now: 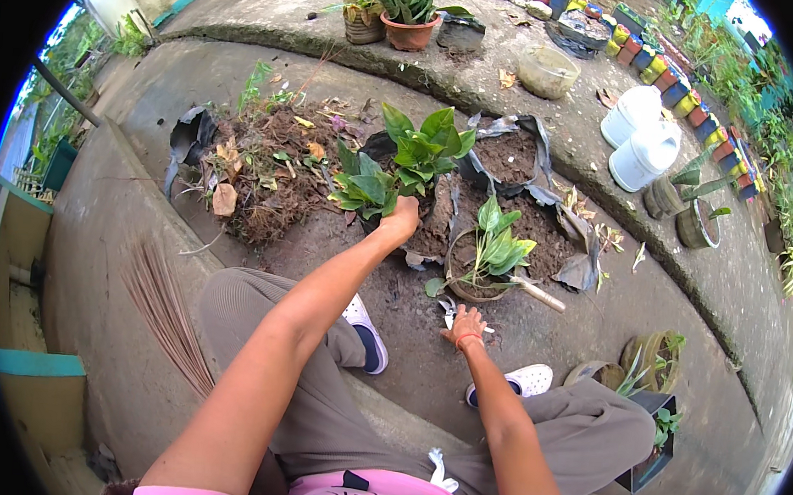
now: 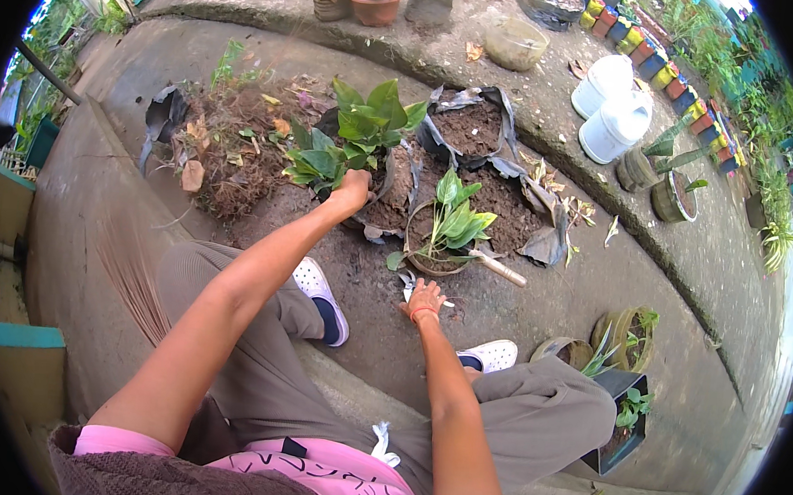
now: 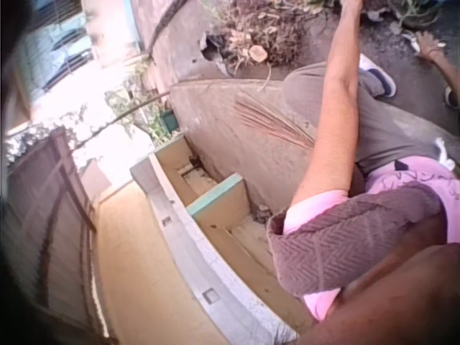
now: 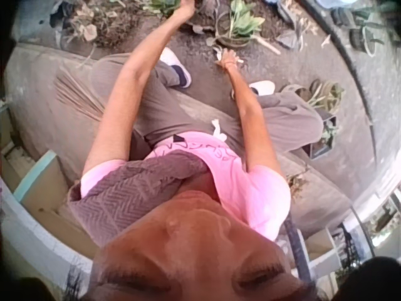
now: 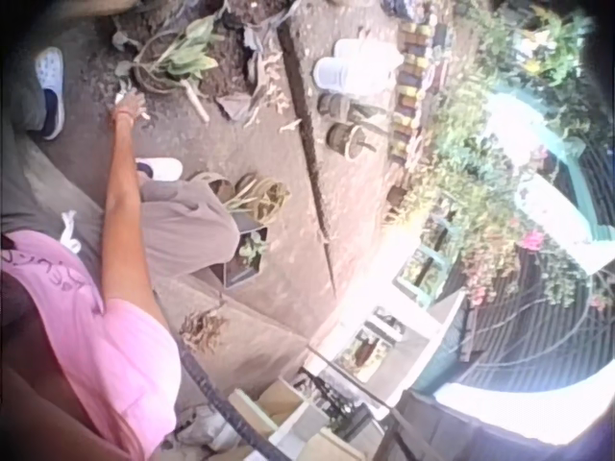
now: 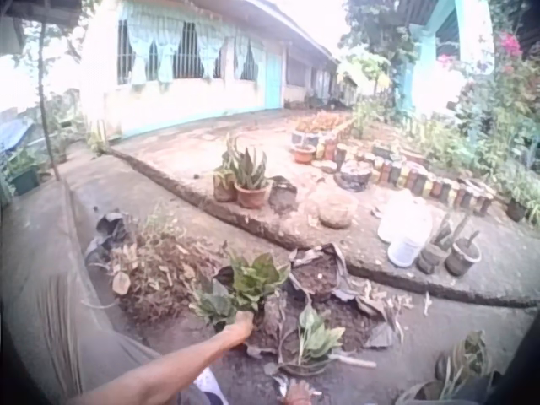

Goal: The person sits on the ground and uses pruning shears to trim leaves and stems from potted plants. They repeatedly cut foliage and place the trimmed pieces on the ground beside the pots.

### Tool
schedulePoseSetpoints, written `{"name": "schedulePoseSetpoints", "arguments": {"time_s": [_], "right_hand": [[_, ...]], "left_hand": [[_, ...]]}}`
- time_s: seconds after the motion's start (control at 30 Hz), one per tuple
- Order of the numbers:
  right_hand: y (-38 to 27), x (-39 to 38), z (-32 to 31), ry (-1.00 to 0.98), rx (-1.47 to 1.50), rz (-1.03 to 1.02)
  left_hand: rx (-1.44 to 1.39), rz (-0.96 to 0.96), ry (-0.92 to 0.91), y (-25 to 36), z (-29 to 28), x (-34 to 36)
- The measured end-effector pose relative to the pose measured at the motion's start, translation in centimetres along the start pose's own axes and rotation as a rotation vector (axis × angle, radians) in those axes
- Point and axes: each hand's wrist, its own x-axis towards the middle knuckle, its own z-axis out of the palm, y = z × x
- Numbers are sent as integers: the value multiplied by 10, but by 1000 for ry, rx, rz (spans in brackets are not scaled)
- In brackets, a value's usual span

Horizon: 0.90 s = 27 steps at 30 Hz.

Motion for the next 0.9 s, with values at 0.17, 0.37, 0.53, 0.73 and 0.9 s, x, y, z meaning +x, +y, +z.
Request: {"name": "schedulePoseSetpoints", "arguments": {"time_s": [0.17, 0.37, 0.53, 0.73, 0.9], "right_hand": [[18, 8, 29, 70, -133, 9], [31, 3, 31, 127, -75, -14], [42, 9, -11, -183, -55, -106], [76, 5, -106, -201, -350, -297], [103, -8, -159, -173, -312, -129]], "left_hand": [[-75, 45, -13, -3, 3, -7], [65, 80, 3, 7, -9, -11], [161, 213, 19, 19, -41, -18], [59, 379, -352, 23, -166, -29], [-114, 134, -441, -59, -281, -32]]}}
